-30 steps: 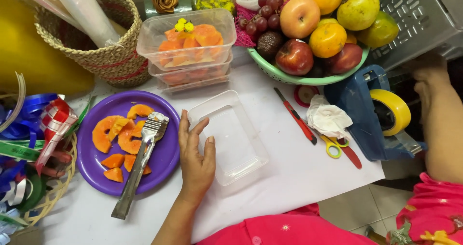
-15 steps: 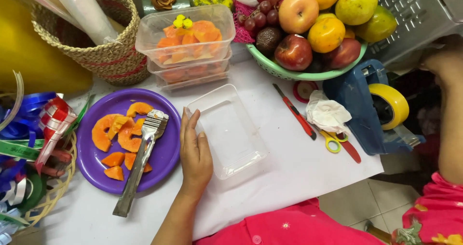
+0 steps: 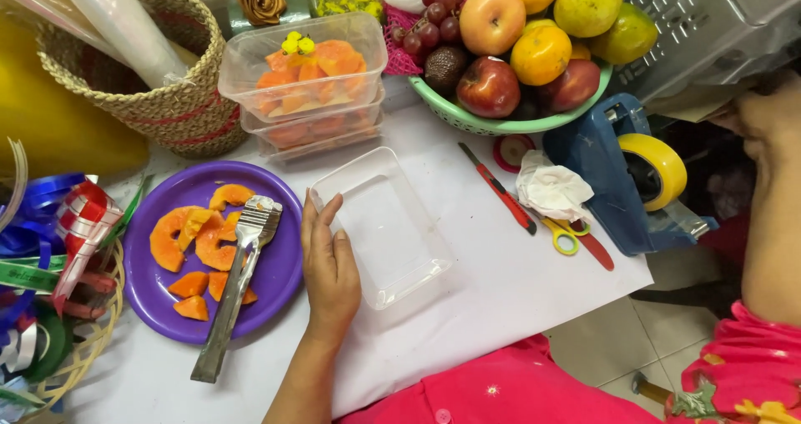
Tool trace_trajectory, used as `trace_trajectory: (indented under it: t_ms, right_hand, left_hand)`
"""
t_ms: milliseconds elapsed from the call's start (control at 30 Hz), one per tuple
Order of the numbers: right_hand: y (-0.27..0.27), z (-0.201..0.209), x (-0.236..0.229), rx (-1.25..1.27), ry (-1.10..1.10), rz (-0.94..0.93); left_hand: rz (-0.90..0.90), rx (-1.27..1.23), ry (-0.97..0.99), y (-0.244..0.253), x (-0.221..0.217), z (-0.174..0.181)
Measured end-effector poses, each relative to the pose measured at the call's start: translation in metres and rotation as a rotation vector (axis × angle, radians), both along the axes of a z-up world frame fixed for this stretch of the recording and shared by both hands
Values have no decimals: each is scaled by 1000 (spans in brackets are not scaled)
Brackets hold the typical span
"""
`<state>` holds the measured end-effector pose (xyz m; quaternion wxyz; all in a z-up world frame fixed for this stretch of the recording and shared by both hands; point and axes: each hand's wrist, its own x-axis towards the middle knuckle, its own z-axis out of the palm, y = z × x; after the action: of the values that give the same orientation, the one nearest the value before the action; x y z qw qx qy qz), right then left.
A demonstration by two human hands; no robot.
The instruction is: Cleaning a plastic container with a cloth and cutting a cardboard liner to fit inside it.
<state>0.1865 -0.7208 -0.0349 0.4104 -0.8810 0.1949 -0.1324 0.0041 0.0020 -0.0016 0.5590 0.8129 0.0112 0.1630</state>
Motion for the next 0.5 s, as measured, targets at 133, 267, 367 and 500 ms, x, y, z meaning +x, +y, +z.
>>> trace_trajectory:
  t_ms: [133, 267, 367, 500]
  right_hand:
    - [86, -6, 12, 142, -29, -14]
    - [133, 25, -8, 489, 7, -119]
    - [96, -21, -6, 249, -74, -15]
    - [15, -69, -1, 63, -92, -4]
  left_hand:
    - [-11, -41, 29, 1, 0, 0]
    - [-8, -35, 28, 1, 1, -2]
    - [-8, -37, 39, 0, 1, 0]
    - [5, -31, 36, 3, 3, -3]
